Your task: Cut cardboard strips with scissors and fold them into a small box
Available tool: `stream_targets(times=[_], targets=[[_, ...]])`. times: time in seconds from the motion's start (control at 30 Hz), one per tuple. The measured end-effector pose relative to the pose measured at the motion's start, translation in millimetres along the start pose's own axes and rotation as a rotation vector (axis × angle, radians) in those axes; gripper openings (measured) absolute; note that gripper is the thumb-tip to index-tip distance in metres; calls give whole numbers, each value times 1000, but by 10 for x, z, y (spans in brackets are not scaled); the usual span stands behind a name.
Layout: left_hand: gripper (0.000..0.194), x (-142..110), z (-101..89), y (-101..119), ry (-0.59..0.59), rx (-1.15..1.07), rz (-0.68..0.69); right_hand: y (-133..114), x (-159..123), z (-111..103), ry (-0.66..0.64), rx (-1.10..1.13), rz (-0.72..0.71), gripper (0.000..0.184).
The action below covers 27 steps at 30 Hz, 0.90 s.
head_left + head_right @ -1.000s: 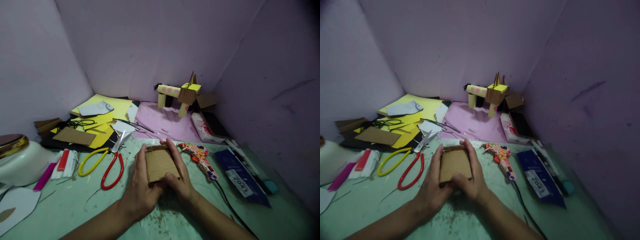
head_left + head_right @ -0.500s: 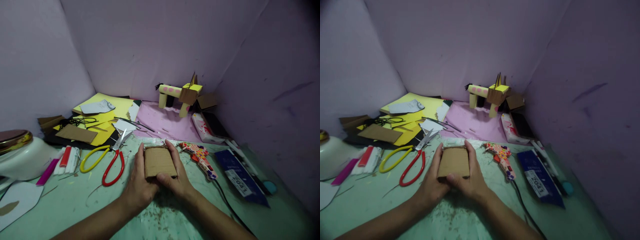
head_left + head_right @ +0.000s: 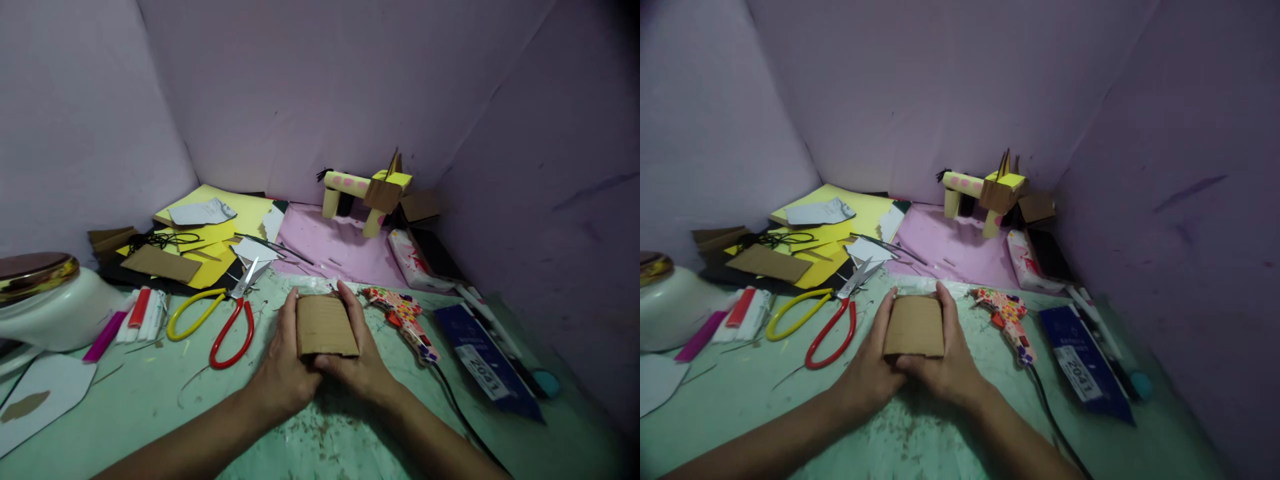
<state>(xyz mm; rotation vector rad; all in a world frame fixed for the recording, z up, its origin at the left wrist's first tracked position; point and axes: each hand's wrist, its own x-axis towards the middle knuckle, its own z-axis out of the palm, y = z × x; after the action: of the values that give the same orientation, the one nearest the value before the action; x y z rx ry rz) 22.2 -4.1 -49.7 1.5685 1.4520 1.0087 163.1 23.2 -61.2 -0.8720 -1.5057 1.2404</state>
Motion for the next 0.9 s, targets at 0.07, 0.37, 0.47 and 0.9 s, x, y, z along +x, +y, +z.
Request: stream_targets(times=[0.07, 0.37, 0.47, 0.9], targets=[[95, 2, -7, 7, -15, 17, -7, 5, -4, -15, -17, -9, 8, 108], [102, -7, -12, 31, -6, -37, -62, 56, -63, -124, -147, 66, 154, 138], [104, -6, -7, 37, -10, -48, -75, 88, -91, -176, -188, 21, 137, 137], [107, 89, -170, 60, -193, -180, -62, -81, 17, -112, -78, 214, 154, 115]])
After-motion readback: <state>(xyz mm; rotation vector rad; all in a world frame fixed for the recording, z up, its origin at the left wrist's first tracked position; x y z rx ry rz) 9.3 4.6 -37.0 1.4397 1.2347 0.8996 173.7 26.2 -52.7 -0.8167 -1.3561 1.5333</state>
